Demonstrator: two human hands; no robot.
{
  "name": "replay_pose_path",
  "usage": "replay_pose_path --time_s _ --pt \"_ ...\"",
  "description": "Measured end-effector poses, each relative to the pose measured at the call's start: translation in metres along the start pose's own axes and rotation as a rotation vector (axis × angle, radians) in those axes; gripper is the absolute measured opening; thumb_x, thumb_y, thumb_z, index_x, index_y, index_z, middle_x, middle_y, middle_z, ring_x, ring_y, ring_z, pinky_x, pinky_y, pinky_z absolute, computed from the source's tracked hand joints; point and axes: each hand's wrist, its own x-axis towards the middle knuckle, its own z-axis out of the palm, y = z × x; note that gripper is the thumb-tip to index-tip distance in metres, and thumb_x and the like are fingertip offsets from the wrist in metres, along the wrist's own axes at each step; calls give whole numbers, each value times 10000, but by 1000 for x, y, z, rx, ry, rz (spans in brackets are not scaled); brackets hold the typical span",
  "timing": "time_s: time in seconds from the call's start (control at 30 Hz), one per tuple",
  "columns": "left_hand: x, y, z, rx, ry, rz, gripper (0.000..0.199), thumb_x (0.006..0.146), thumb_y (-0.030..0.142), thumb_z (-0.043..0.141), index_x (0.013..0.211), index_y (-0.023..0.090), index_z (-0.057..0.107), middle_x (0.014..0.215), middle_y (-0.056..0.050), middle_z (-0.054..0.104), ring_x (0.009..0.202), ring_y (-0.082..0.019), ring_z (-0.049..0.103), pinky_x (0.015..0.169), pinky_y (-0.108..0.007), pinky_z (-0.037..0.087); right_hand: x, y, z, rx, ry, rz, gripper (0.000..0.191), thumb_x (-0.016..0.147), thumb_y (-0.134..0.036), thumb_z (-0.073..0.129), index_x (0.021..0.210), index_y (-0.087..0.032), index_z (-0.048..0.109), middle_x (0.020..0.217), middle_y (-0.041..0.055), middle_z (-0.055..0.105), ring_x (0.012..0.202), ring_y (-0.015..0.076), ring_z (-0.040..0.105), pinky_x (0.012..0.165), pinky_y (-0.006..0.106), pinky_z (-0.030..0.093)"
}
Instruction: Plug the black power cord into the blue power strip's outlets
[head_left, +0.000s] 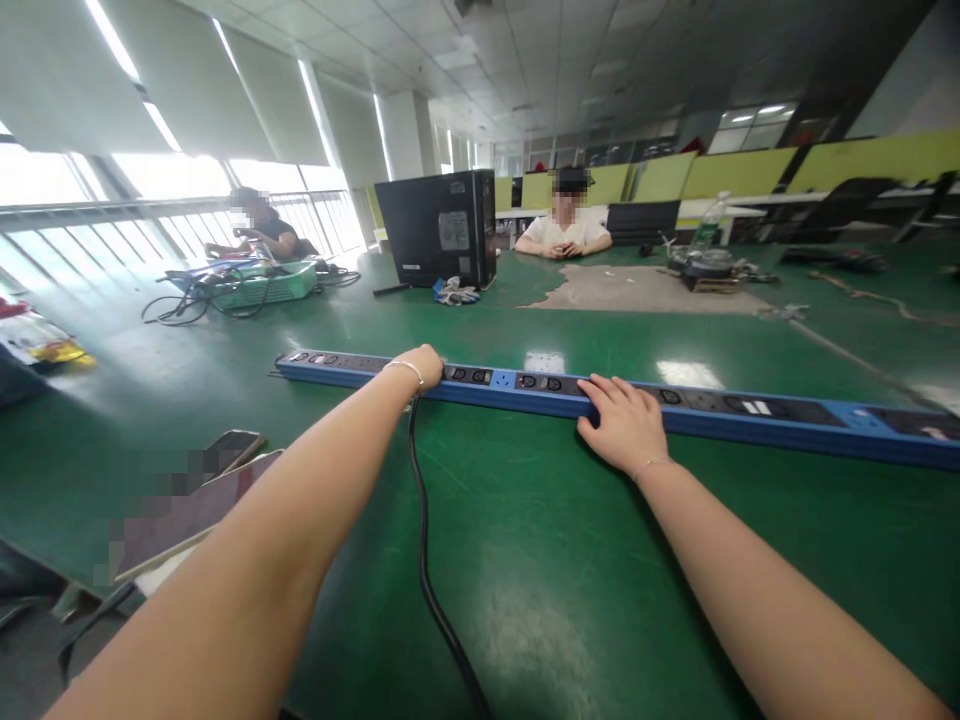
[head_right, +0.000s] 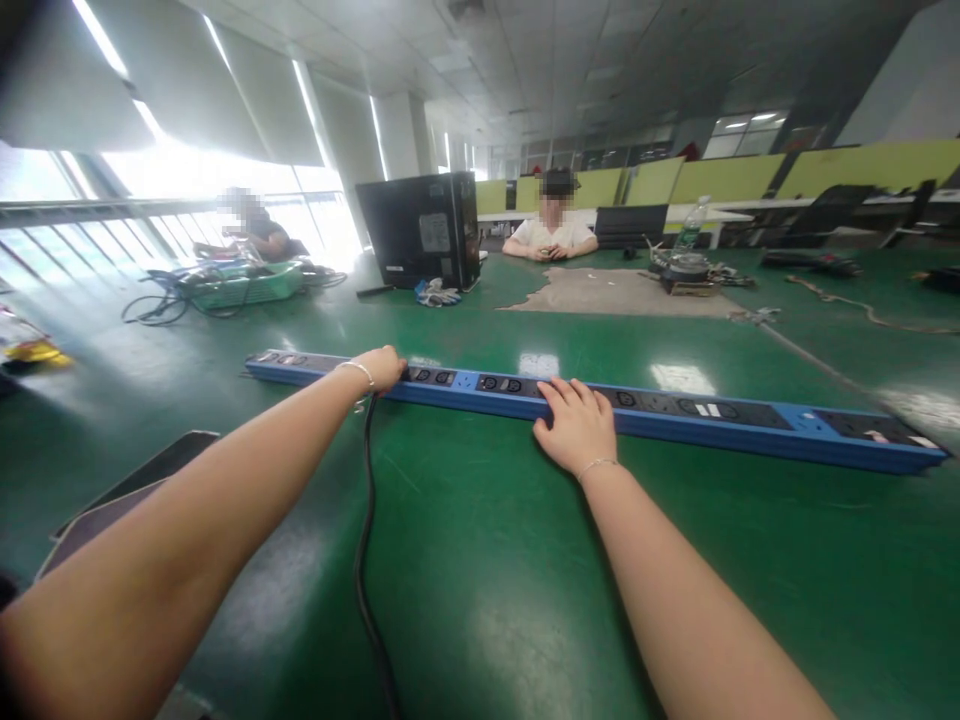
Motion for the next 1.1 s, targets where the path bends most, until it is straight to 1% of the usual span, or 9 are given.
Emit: replay_pose_path --time_s 0.1,0.17,0.27,0.4,0.53,0.6,0.7,0.87,1.1 --pt "-5 7 3 62 -59 -87 313 829 227 451 1043 58 605 974 -254 670 936 -309 656 804 -393 485 -2 -3 -1 -36 -53 19 550 756 -352 487 1295 -249 489 1376 40 474 1267 264 377 1034 489 259" --pt "-6 9 2 88 -85 -112 339 837 201 411 1099 48 562 1015 -273 653 978 -323 639 807 -414 480 -1 -2 -3 -48 -94 15 570 751 -360 487 1310 -249 472 1391 41 456 1275 265 364 1042 489 253" --pt "-8 10 0 112 -112 -108 344 831 167 376 1107 52 544 1024 -274 652 1006 -322 628 804 -412 476 0 -1 -4 -54 -126 6 594 747 -376 491 1325 -245 454 1404 44 438 1284 268 349 1048 489 245" --pt "-10 11 -1 132 -124 -106 339 836 162 353 1108 63 528 1033 -263 653 1001 -301 635 806 -390 476 -3 -1 -2 -51 -88 -3 587 747 -356 500 1322 -249 452 1397 41 446 1282 261 350 1052 483 239" --pt "-15 14 -1 150 -130 -147 337 865 176 287 1089 68 514 1008 -259 661 966 -305 649 783 -410 483 -6 -1 4 -43 -17 3 562 755 -323 491 1311 -241 467 1385 38 459 1276 253 353 1057 474 227" --pt "-16 15 -1 157 -139 -152 338 875 175 263 1087 71 505 1010 -252 663 975 -300 646 791 -409 479 -6 -1 6 -34 -1 4 551 760 -311 486 1308 -244 473 1381 30 465 1272 246 356 1061 465 214" --pt "-14 14 -1 167 -161 -139 345 891 191 248 1100 66 492 1030 -245 660 987 -292 642 805 -402 472 -6 1 9 -18 9 6 525 772 -271 468 1297 -259 485 1371 12 478 1269 228 362 1060 445 209" --pt "-10 12 -3 172 -193 -125 345 905 254 273 1098 71 493 1031 -240 661 995 -279 639 812 -377 467 -4 -1 8 11 25 41 480 779 -230 458 1251 -280 530 1345 -3 507 1248 213 391 1048 429 218" --pt "-16 18 -3 179 -174 -200 376 915 261 223 1119 78 480 1055 -252 649 1003 -301 635 808 -415 464 -3 -2 7 31 25 45 470 779 -228 460 1239 -270 545 1339 -4 515 1244 213 396 1040 419 223"
